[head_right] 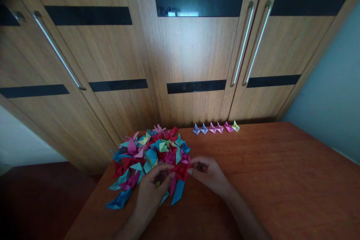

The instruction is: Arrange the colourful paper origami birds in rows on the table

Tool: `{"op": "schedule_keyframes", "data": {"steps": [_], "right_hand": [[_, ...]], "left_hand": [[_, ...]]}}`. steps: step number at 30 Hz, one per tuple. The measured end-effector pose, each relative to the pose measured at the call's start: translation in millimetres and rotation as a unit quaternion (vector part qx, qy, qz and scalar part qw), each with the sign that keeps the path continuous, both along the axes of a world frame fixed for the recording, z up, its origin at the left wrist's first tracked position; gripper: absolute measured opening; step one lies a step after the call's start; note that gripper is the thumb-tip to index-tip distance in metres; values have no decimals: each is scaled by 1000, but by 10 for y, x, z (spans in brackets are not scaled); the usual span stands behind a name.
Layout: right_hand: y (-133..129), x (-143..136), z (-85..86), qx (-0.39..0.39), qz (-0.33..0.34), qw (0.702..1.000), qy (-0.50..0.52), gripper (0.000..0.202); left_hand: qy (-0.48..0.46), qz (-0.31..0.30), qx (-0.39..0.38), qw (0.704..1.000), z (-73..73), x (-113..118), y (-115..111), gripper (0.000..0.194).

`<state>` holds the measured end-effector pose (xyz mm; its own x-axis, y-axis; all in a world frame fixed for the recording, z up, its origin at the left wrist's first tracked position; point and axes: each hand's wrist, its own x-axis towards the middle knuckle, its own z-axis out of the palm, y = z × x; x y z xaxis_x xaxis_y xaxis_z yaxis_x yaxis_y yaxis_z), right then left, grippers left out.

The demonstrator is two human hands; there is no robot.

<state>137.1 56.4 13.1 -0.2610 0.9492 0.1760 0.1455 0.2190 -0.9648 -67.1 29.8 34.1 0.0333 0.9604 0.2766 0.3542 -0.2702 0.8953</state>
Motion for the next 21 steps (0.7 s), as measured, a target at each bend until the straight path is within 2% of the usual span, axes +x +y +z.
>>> {"op": "schedule_keyframes", "data": {"steps": [3,5,7,9,12,15,18,21], "right_hand": [[-3,31,35,11,-4,1000,-25,26],[4,124,110,25,-37,998,-32,27],[49,322,178,47,-109,992,-31,29],[150,642,191,66,-207,976,-33,33],[383,1276,75,63,-360,928,-75,42],[613,1881,-146,37,-474,853,-215,41],[772,2242,-359,-12,-500,786,-365,41],[898,2358,-489,-64,-477,761,-435,45]], "left_hand": [[-11,-5,-13,1000,-55,30,-1,19],[-29,-13,-19,999,-96,62,-9,24],[-38,-22,-19,999,-121,113,-35,27],[-27,-34,-15,999,-107,188,-83,26],[11,-82,7,997,-13,342,-170,26],[39,-156,22,987,88,503,-210,25],[54,-187,14,981,101,591,-180,24],[69,-179,19,981,41,562,-133,25]]}}
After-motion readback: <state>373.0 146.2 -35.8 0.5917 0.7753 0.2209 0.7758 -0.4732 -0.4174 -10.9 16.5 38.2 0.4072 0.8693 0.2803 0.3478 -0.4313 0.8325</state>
